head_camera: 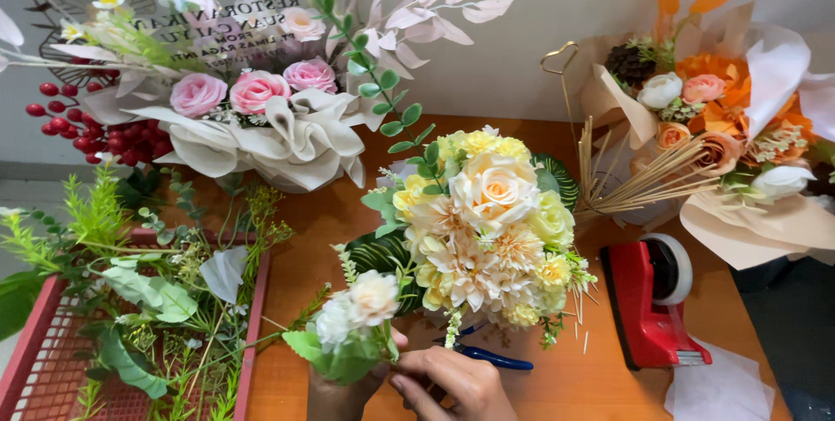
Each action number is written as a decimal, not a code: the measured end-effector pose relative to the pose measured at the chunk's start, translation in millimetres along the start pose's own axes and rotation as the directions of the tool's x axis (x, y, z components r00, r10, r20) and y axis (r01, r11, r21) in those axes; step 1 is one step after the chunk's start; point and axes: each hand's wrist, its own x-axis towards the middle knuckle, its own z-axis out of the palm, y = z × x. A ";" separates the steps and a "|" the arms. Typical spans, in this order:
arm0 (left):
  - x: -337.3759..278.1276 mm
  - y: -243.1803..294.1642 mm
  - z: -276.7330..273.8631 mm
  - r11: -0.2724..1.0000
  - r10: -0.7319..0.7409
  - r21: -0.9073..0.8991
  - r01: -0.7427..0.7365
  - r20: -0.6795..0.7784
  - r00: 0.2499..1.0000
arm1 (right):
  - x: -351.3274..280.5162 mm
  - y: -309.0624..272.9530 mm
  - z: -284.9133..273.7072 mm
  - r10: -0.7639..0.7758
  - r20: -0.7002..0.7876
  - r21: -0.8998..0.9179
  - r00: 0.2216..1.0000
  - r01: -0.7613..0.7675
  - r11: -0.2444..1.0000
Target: The person constructs a floral arrangement by selecting individual stems and leaves from a basket and inserting them into a central yellow and cream bouquet on a table.
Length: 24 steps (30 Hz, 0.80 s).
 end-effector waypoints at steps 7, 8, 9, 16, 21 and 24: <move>-2.3 -25.3 -7.5 0.993 0.102 0.065 -0.103 0.011 0.995 | -3.7 1.1 -18.9 0.085 -0.006 0.094 0.996 -0.084 0.992; 6.8 -5.3 8.2 0.993 0.099 0.066 -0.100 0.015 0.995 | -3.9 0.1 -23.2 0.088 -0.011 0.094 0.996 -0.086 0.992; 14.8 14.8 23.4 0.934 0.183 0.295 -0.203 0.094 0.979 | -4.6 -1.0 -26.9 0.110 -0.110 0.126 0.988 -0.096 0.987; 55.8 87.0 100.1 0.326 0.302 0.722 -0.611 0.533 0.791 | -25.8 26.9 -78.9 0.373 -0.514 0.442 0.773 -0.135 0.887; 75.6 82.5 103.6 0.167 0.255 0.686 -0.708 0.664 0.703 | -12.0 25.8 -103.1 0.357 -0.617 0.352 0.701 -0.160 0.922; 76.6 85.9 100.9 0.179 0.238 0.676 -0.715 0.675 0.698 | -6.2 23.4 -103.4 0.345 -0.606 0.314 0.717 -0.183 0.931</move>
